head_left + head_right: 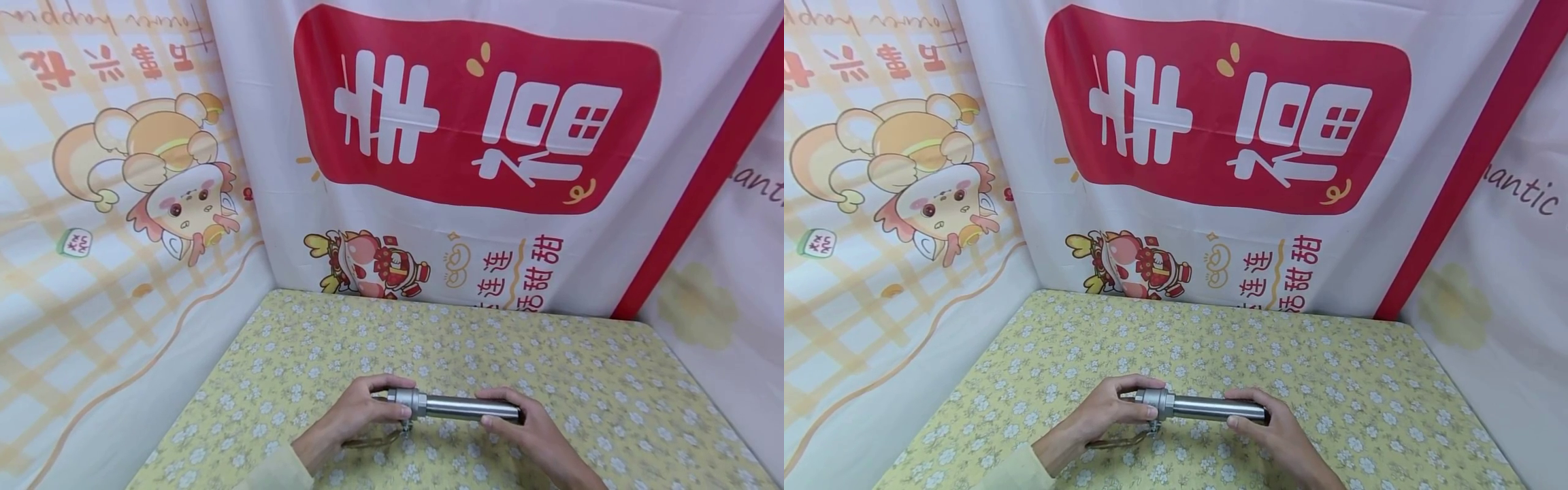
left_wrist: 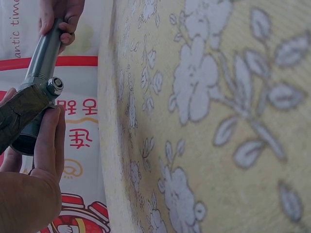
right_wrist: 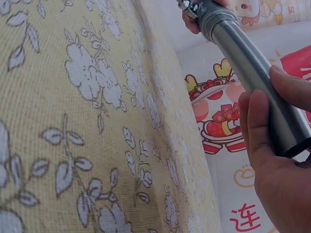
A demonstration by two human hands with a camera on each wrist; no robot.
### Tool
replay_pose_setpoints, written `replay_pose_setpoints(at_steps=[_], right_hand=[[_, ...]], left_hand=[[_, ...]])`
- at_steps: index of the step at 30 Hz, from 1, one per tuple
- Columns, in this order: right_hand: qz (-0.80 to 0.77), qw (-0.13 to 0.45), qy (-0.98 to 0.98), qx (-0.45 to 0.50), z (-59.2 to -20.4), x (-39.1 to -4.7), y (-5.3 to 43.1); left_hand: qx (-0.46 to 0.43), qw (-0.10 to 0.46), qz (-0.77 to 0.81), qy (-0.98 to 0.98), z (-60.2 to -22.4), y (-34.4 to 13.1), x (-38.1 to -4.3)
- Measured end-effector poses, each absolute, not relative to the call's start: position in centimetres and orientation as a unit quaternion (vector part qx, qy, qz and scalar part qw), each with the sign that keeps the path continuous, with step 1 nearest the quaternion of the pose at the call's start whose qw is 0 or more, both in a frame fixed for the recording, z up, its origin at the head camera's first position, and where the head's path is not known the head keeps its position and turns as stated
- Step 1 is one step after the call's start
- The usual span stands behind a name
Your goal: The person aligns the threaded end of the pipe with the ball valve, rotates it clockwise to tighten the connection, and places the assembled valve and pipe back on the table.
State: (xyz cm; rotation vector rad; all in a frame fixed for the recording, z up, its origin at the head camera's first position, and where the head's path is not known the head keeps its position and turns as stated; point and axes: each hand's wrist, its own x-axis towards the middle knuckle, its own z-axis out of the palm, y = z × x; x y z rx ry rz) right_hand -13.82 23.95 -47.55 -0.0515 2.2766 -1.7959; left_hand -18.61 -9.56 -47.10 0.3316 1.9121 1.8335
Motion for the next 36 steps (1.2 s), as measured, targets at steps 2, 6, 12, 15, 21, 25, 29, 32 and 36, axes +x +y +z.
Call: replay_pose_setpoints(at_steps=[2,6,12,15,21,25,29,32,36], right_hand=[[-0.61,0.119,0.783,-0.021,-47.62,-13.84,23.76],[-0.611,0.132,0.78,-0.022,-47.62,-13.93,23.6],[-0.616,0.14,0.774,-0.031,-47.61,-13.84,23.83],[-0.618,0.14,0.773,-0.037,-47.63,-13.77,23.92],[-0.616,0.132,0.775,-0.04,-47.62,-13.78,23.96],[-0.615,0.127,0.777,-0.049,-47.69,-13.73,24.07],[-0.618,0.128,0.774,-0.05,-47.8,-13.78,24.17],[-0.619,0.128,0.773,-0.052,-47.88,-13.84,24.25],[-0.622,0.132,0.77,-0.056,-47.91,-13.91,24.35]], left_hand=[[0.118,0.234,0.668,0.696,-47.07,-9.58,-18.56],[0.117,0.234,0.668,0.696,-47.02,-9.61,-18.54],[0.121,0.232,0.664,0.701,-47.06,-9.65,-18.5],[0.122,0.233,0.661,0.703,-47.07,-9.67,-18.49],[0.122,0.236,0.662,0.702,-47.02,-9.72,-18.39],[0.124,0.235,0.66,0.703,-47.02,-9.71,-18.38],[0.12,0.235,0.66,0.704,-47.02,-9.67,-18.39],[0.119,0.234,0.66,0.704,-47.07,-9.63,-18.43],[0.121,0.236,0.662,0.701,-47.1,-9.62,-18.5]])
